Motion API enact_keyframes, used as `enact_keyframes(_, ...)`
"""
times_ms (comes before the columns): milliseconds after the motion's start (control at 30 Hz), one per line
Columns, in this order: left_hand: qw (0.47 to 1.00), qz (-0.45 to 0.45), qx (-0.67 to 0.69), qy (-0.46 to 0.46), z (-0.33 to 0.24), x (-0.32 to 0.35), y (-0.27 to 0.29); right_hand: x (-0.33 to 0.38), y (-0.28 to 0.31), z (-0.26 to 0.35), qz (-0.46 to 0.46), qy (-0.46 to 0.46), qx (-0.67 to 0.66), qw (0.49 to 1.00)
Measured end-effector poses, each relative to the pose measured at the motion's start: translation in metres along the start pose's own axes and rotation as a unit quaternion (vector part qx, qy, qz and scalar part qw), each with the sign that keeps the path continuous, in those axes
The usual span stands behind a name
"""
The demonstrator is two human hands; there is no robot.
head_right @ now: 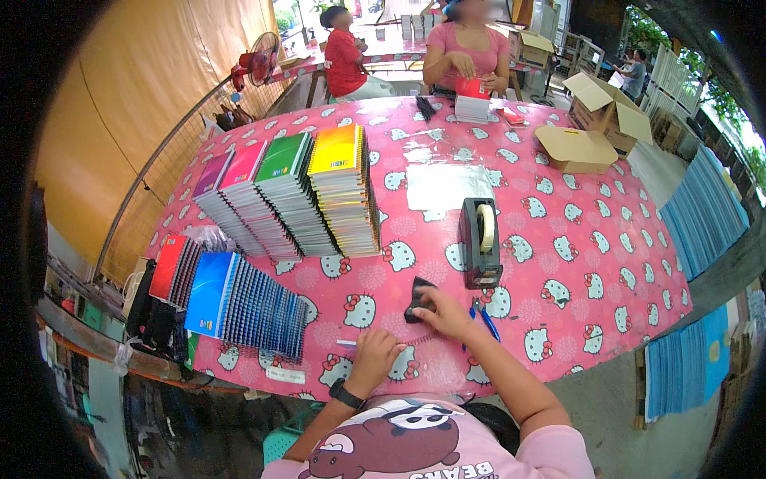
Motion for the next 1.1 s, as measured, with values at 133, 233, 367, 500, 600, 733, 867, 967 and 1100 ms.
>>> enact_keyframes(133, 0.995, -0.068, 0.05, -0.061, -0.014, -0.003, 0.019, -0.012, 0.019, -0.004, -0.141, 0.066, 0.294, 0.943)
enact_keyframes(233, 0.999, 0.003, 0.021, -0.048, -0.003, 0.001, 0.004, -0.023, 0.0, -0.014, -0.065, 0.069, 0.367, 0.925)
enact_keyframes(367, 0.998, -0.004, 0.025, -0.053, -0.002, -0.002, 0.003, -0.027, 0.005, -0.016, -0.042, 0.053, 0.376, 0.924)
enact_keyframes(500, 0.997, 0.005, 0.026, -0.069, 0.006, 0.002, -0.003, -0.023, 0.002, -0.011, -0.018, 0.076, 0.389, 0.918)
enact_keyframes(600, 0.998, 0.012, 0.01, -0.054, 0.002, 0.0, 0.005, -0.006, 0.006, 0.0, -0.024, 0.078, 0.253, 0.964)
enact_keyframes(733, 0.998, -0.034, -0.033, -0.034, 0.009, 0.001, 0.03, 0.019, 0.001, -0.004, 0.059, 0.028, 0.05, 0.997)
enact_keyframes(867, 0.998, -0.03, -0.04, -0.043, 0.02, 0.008, 0.018, 0.04, -0.029, 0.025, 0.19, 0.054, -0.214, 0.957)
enact_keyframes(967, 0.998, -0.038, -0.021, -0.041, 0.019, 0.006, 0.024, 0.023, -0.006, 0.012, -0.018, 0.061, 0.145, 0.987)
enact_keyframes(1100, 0.998, -0.043, -0.04, -0.036, 0.024, 0.008, 0.021, 0.028, -0.038, 0.042, 0.183, 0.079, -0.185, 0.962)
Point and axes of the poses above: each hand's wrist, its own x-axis away from the middle knuckle, its own y-axis out of the back of the hand, z = x × y, the point moved 8 cm from there along -x, towards the middle knuckle, and after that the axes turned 1 degree about -x, right-handed, at the moved point
